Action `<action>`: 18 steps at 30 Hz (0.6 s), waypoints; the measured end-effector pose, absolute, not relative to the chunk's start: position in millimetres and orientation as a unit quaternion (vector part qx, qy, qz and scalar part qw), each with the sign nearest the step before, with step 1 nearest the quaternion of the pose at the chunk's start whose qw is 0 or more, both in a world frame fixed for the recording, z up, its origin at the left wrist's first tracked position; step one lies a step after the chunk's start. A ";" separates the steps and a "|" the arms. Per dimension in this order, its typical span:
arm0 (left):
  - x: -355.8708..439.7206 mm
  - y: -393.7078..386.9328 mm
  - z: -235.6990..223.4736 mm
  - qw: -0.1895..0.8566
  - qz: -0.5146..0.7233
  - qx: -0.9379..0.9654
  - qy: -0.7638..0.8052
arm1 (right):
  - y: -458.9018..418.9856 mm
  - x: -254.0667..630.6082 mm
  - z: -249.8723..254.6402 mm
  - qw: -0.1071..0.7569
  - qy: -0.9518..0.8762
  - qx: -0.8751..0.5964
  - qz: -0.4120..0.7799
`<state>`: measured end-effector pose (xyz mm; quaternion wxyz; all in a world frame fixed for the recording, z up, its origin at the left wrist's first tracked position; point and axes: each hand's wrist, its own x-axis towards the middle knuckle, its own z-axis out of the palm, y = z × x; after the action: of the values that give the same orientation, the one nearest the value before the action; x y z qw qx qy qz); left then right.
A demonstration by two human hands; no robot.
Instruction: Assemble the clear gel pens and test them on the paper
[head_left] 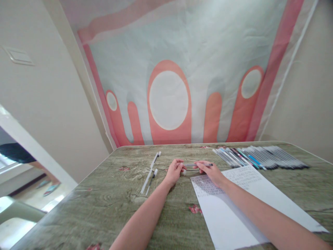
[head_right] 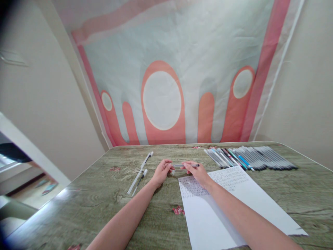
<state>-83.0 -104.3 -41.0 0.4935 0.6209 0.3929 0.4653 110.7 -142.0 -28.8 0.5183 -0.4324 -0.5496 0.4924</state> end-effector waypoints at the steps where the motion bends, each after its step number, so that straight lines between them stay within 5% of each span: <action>1: -83.2 -103.9 -41.5 0.496 0.466 0.619 0.393 | -142.0 110.6 -28.8 0.520 -0.549 -0.432 0.492; 18: -85.0 -102.0 -43.7 0.509 0.469 0.612 0.383 | -141.2 111.8 -31.5 0.509 -0.558 -0.434 0.491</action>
<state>-85.0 -102.0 -43.7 0.5089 0.6121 0.3829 0.4688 111.8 -141.2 -31.5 0.5093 -0.4342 -0.5576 0.4911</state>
